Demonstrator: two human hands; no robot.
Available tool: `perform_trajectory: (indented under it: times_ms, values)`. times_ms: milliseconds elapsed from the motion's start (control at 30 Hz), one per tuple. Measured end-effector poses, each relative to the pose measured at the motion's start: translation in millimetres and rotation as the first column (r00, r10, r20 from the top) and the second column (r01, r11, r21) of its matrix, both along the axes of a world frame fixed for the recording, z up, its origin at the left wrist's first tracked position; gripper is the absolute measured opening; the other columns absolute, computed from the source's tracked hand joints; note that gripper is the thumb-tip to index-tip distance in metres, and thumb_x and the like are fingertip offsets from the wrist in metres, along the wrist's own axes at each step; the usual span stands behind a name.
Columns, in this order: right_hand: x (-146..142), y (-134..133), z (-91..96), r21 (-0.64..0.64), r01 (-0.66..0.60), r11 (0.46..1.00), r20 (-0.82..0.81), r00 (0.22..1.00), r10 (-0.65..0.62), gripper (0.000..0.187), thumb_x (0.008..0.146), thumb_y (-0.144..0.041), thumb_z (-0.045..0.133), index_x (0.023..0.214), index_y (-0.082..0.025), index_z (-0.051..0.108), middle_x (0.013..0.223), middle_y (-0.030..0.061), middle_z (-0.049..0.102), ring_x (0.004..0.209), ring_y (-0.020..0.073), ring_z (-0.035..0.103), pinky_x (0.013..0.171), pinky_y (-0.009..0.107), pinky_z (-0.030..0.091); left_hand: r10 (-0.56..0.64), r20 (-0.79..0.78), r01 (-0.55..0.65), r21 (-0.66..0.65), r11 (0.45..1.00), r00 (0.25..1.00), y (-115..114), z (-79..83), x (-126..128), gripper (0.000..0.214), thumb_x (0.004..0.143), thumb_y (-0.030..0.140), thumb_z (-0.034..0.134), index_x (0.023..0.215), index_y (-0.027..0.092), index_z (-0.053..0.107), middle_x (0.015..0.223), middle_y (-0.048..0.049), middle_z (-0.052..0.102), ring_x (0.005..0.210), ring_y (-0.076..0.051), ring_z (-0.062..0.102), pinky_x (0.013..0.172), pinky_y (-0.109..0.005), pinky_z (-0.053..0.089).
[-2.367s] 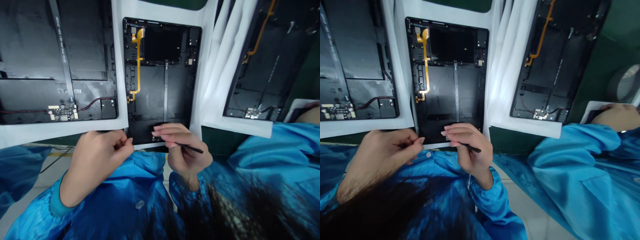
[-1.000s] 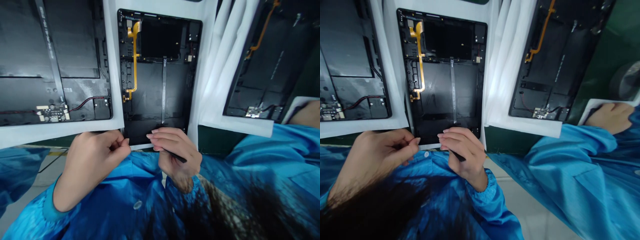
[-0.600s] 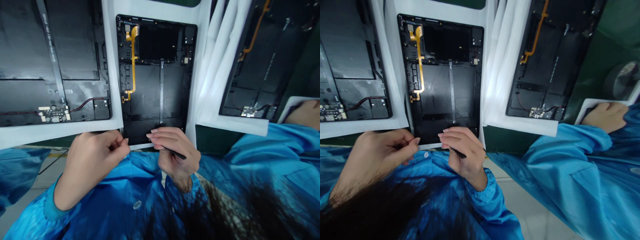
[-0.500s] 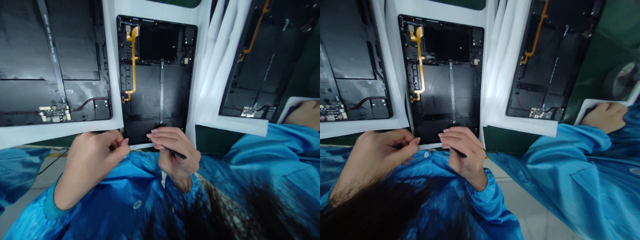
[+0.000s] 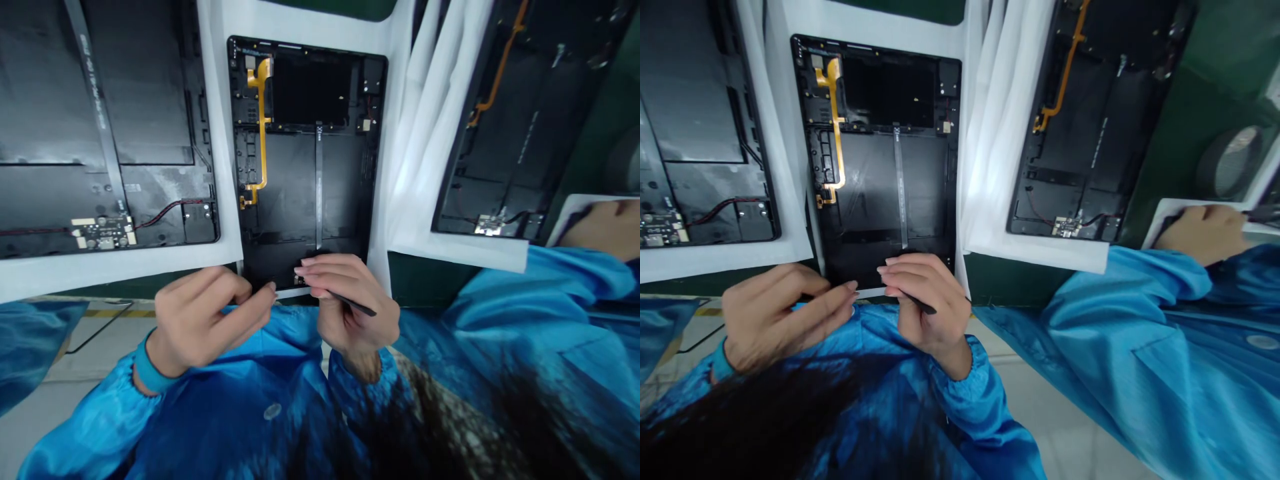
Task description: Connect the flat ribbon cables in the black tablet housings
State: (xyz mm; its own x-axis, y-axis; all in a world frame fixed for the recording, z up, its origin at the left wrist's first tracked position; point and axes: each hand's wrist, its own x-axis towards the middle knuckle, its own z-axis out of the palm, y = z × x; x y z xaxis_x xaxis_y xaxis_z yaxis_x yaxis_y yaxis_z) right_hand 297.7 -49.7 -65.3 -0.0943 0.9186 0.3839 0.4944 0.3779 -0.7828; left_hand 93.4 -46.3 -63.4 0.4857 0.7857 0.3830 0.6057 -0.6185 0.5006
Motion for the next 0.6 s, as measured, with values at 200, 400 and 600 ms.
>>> perform_trajectory:
  times_ms: [200,400,600]
  values:
    - [-0.4,-1.9,-1.3,0.014,0.003,1.000,0.034,0.999,-0.003,0.024,0.083,0.000,0.063,0.095,-0.021,0.069,0.089,0.0022,0.078,0.088,0.0193,0.075,0.073,0.036,0.067,0.040,-0.154,-0.008,0.202,0.979,0.987,2.4,-10.7,2.7,0.028,0.087,0.028,0.071,0.115,0.027,0.068,0.076,0.0030,0.059,0.072,-0.016,0.052,0.060,-0.028,0.034]
    - [-0.7,-5.1,-2.1,0.029,0.001,1.000,0.047,0.999,-0.002,0.022,0.086,-0.003,0.061,0.095,-0.021,0.069,0.089,0.0014,0.077,0.088,0.0190,0.075,0.072,0.037,0.068,0.047,-0.164,-0.020,0.167,0.986,0.985,-0.2,-11.3,4.8,0.029,0.090,0.032,0.067,0.118,0.028,0.067,0.080,0.0030,0.059,0.070,-0.015,0.045,0.062,-0.028,0.030]
    - [0.5,-12.5,-0.2,0.108,-0.108,0.988,0.206,0.975,0.084,0.019,0.086,-0.007,0.066,0.104,-0.013,0.067,0.097,0.0088,0.076,0.099,0.0215,0.073,0.077,0.037,0.068,0.056,-0.143,-0.035,0.151,0.988,0.988,-0.3,-9.0,8.3,0.021,0.092,0.029,0.064,0.113,0.027,0.068,0.079,0.0018,0.057,0.071,-0.015,0.044,0.063,-0.029,0.031]
